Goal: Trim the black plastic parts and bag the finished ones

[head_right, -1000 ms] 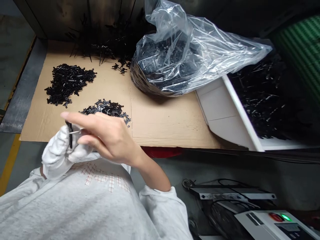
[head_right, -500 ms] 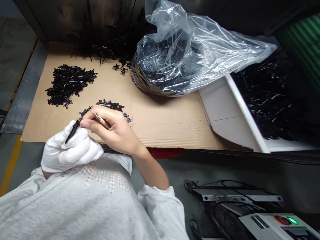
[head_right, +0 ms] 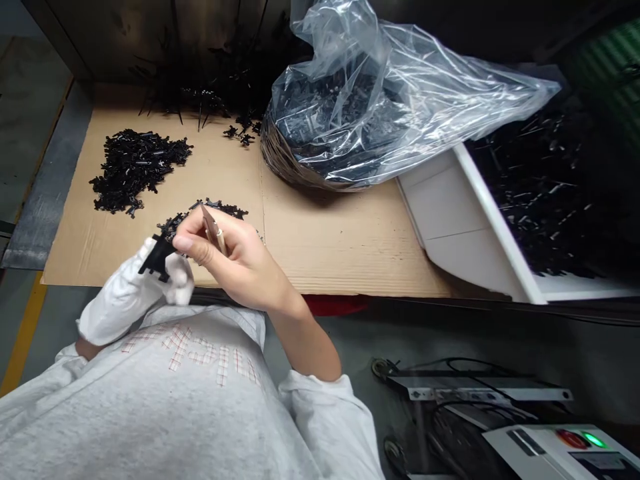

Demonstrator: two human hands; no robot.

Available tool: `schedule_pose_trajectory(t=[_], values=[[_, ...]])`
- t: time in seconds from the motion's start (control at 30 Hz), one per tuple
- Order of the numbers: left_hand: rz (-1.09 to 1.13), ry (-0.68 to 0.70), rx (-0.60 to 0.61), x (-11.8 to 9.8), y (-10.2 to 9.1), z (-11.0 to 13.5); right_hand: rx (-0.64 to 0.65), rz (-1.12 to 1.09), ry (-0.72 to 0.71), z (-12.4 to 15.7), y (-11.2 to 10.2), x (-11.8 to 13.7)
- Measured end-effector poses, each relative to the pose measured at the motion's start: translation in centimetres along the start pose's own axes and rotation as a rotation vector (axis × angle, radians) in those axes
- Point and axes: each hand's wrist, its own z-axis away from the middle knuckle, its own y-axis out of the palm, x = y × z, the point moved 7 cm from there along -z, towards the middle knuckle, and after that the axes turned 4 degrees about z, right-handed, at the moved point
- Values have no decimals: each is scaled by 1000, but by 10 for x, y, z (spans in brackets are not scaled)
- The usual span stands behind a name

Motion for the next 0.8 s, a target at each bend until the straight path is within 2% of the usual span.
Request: schedule_pose_trajectory(t=[0.07, 0.1, 0.27, 0.4, 0.5, 0.63, 0.8], values=[[-68, 91, -148, -6, -18, 3, -14, 32, 17, 2, -2, 1], [-63, 131, -169, -10, -21, 4, -21, 62, 22, 2, -2, 1], [-184, 188, -207, -26, -11, 4, -54, 175, 8, 7, 0, 2], [-44, 169, -269, -29, -5, 3, -134, 288, -121, 16, -4, 3], [47, 132, -279, -23, -6, 6, -204, 477, -281, 24, -2, 8], [63, 132, -271, -20, -7, 10, -277, 727, -476, 30, 7, 17], [86, 111, -261, -17, -9, 14, -288, 782, -531, 30, 13, 18]])
